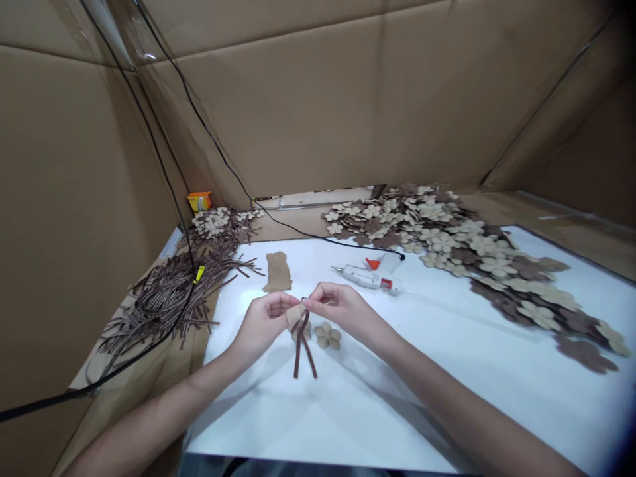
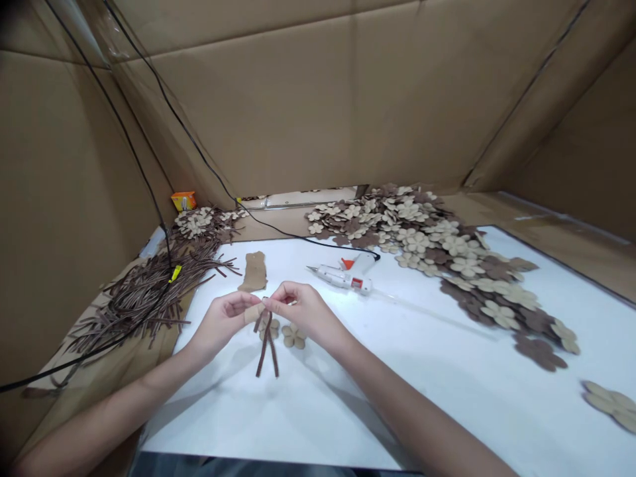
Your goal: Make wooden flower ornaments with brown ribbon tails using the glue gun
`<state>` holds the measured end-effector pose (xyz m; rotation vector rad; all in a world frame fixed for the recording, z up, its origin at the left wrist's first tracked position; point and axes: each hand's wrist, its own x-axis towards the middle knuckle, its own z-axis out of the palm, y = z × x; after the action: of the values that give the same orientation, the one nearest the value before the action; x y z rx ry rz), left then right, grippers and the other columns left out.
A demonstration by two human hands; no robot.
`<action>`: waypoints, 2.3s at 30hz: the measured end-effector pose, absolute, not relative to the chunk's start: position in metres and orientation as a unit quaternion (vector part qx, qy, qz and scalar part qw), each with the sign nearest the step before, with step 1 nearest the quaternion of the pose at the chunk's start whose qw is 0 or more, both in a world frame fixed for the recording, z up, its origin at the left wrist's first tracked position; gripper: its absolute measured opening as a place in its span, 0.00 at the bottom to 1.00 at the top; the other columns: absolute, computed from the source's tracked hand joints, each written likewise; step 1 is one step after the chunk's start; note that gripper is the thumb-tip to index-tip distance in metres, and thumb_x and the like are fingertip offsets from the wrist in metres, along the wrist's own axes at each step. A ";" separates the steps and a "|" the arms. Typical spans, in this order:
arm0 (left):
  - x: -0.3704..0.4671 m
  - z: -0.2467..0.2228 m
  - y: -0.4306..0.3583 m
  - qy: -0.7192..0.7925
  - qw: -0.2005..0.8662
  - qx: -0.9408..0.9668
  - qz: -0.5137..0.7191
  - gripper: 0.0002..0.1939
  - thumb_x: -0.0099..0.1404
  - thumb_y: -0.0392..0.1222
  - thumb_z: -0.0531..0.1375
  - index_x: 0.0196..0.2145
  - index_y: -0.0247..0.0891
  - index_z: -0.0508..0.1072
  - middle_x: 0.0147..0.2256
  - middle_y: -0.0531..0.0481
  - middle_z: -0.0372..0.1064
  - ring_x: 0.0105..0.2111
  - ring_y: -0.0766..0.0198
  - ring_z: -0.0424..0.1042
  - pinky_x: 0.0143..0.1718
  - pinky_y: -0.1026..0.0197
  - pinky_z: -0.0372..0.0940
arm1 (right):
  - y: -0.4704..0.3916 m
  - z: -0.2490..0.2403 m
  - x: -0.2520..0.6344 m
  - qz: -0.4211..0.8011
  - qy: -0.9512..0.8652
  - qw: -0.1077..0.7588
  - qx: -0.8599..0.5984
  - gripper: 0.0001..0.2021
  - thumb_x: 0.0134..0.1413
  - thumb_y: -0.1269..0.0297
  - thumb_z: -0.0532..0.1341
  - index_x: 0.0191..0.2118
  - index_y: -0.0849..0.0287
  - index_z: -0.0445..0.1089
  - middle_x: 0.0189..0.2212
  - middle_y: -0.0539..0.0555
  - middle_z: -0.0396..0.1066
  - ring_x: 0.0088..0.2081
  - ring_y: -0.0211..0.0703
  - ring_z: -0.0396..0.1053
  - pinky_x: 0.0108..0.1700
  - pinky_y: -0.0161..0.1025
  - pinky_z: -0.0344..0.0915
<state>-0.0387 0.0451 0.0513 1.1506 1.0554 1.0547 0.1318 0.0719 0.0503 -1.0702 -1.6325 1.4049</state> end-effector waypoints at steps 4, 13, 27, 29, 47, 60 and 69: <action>-0.039 0.049 0.046 0.456 0.557 0.520 0.459 0.13 0.49 0.46 0.67 0.27 0.33 0.72 0.25 0.51 0.70 0.26 0.66 0.69 0.29 0.65 0.63 | 0.071 0.047 0.130 0.576 -0.604 0.381 -0.397 0.16 0.43 0.51 0.65 0.23 0.60 0.65 0.22 0.49 0.69 0.26 0.36 0.65 0.31 0.35 0.60; -0.040 0.049 0.047 0.448 0.543 0.563 0.434 0.12 0.51 0.45 0.65 0.27 0.33 0.70 0.25 0.51 0.69 0.26 0.67 0.67 0.29 0.65 0.63 | 0.068 0.044 0.125 0.624 -0.523 0.421 -0.399 0.14 0.38 0.57 0.69 0.29 0.59 0.68 0.22 0.47 0.70 0.26 0.36 0.68 0.33 0.34 0.62; -0.042 0.046 0.049 0.449 0.558 0.570 0.402 0.13 0.50 0.45 0.65 0.26 0.32 0.69 0.24 0.50 0.68 0.24 0.66 0.67 0.29 0.63 0.62 | 0.071 0.043 0.131 0.620 -0.544 0.363 -0.432 0.13 0.38 0.54 0.68 0.25 0.59 0.72 0.21 0.49 0.71 0.25 0.36 0.66 0.28 0.34 0.61; -0.044 0.048 0.050 0.447 0.552 0.577 0.402 0.13 0.51 0.46 0.65 0.26 0.32 0.69 0.24 0.50 0.68 0.24 0.66 0.67 0.29 0.64 0.62 | 0.070 0.043 0.133 0.631 -0.541 0.348 -0.433 0.13 0.40 0.53 0.67 0.25 0.59 0.72 0.22 0.50 0.71 0.24 0.37 0.67 0.26 0.34 0.61; -0.028 0.049 0.040 0.454 0.485 0.593 0.455 0.09 0.53 0.43 0.64 0.26 0.33 0.75 0.24 0.50 0.72 0.26 0.66 0.69 0.30 0.66 0.64 | 0.054 0.051 0.124 0.733 -0.395 0.401 -0.382 0.19 0.33 0.50 0.69 0.24 0.62 0.70 0.18 0.45 0.60 0.19 0.28 0.50 0.21 0.32 0.43; -0.034 0.057 0.037 0.449 0.559 0.557 0.418 0.11 0.55 0.45 0.64 0.28 0.32 0.75 0.26 0.48 0.73 0.29 0.62 0.71 0.35 0.60 0.66 | 0.070 0.058 0.134 0.655 -0.538 0.390 -0.361 0.19 0.38 0.48 0.67 0.27 0.62 0.72 0.23 0.48 0.66 0.25 0.33 0.58 0.29 0.32 0.53; -0.036 0.054 0.036 0.439 0.583 0.532 0.430 0.12 0.53 0.46 0.65 0.29 0.32 0.75 0.25 0.48 0.74 0.28 0.61 0.72 0.37 0.57 0.68 | 0.078 0.050 0.139 0.661 -0.571 0.364 -0.323 0.15 0.36 0.55 0.69 0.28 0.61 0.71 0.25 0.48 0.69 0.30 0.35 0.64 0.35 0.34 0.59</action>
<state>-0.0356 0.0359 0.0539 1.2431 1.0245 1.0033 0.1387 0.0784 0.0496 -0.8311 -1.4687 1.7006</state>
